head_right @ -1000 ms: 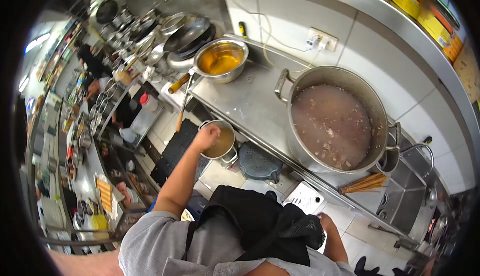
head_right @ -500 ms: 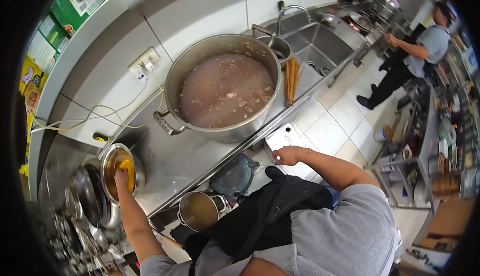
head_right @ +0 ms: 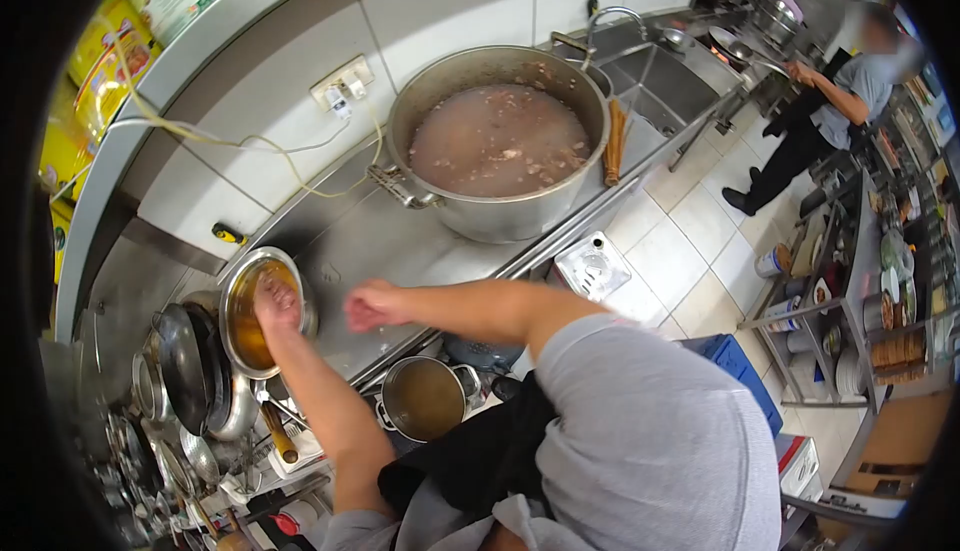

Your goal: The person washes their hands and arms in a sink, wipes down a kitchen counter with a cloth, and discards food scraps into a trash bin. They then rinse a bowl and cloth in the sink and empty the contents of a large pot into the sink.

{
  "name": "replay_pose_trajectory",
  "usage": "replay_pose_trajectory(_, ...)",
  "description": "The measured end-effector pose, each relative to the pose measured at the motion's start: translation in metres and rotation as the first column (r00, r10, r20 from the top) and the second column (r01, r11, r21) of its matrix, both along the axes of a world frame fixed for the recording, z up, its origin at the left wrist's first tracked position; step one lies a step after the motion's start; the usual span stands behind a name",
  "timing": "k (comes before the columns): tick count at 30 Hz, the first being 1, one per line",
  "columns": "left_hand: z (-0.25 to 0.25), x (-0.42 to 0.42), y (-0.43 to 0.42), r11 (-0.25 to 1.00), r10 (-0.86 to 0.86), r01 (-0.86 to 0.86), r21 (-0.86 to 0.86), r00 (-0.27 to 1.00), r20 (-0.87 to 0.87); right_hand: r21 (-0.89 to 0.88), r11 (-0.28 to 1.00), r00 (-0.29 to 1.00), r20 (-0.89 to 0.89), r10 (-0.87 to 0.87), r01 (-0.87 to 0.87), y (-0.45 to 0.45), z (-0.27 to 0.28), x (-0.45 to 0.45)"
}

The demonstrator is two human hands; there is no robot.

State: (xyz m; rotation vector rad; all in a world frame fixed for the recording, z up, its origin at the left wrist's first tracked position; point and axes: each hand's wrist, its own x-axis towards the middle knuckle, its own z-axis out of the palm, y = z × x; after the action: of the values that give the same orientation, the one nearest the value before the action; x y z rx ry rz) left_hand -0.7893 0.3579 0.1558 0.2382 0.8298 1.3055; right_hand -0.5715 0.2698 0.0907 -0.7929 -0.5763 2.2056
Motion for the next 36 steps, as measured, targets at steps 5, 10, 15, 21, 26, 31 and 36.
replay_pose_trajectory(5,0.038,0.099,-0.056,0.990,0.110,-0.110,0.090,0.994,-0.005,-0.261,0.928,0.836,-0.418,-0.356,0.265,0.021,0.034,-0.071)
replay_pose_trajectory(10,0.005,0.175,-0.096,0.978,0.137,-0.116,0.176,0.984,-0.110,-0.325,0.867,0.852,-0.245,-0.463,0.377,-0.025,0.043,0.012)
replay_pose_trajectory(15,-0.022,0.283,-0.151,0.981,0.103,-0.084,0.173,0.989,-0.104,-0.306,0.867,0.830,-0.288,-0.478,0.393,-0.080,0.006,0.115)
replay_pose_trajectory(21,-0.039,0.427,-0.223,0.978,-0.146,0.153,0.144,0.988,-0.057,-0.328,0.814,0.792,-0.239,-0.562,0.479,-0.165,-0.011,0.262)
replay_pose_trajectory(26,-0.024,0.600,-0.254,0.959,-0.259,0.272,0.084,0.955,-0.146,-0.349,0.614,0.616,-0.121,-0.778,0.707,-0.208,0.019,0.418)
replay_pose_trajectory(31,-0.006,0.773,-0.241,0.883,-0.430,0.433,0.181,0.901,-0.059,-0.237,0.487,0.459,-0.164,-0.873,0.841,-0.194,0.021,0.592)
replay_pose_trajectory(36,0.078,0.915,-0.175,0.813,-0.483,0.468,0.345,0.874,-0.049,-0.130,0.351,0.293,-0.328,-0.898,0.927,-0.113,0.078,0.738)
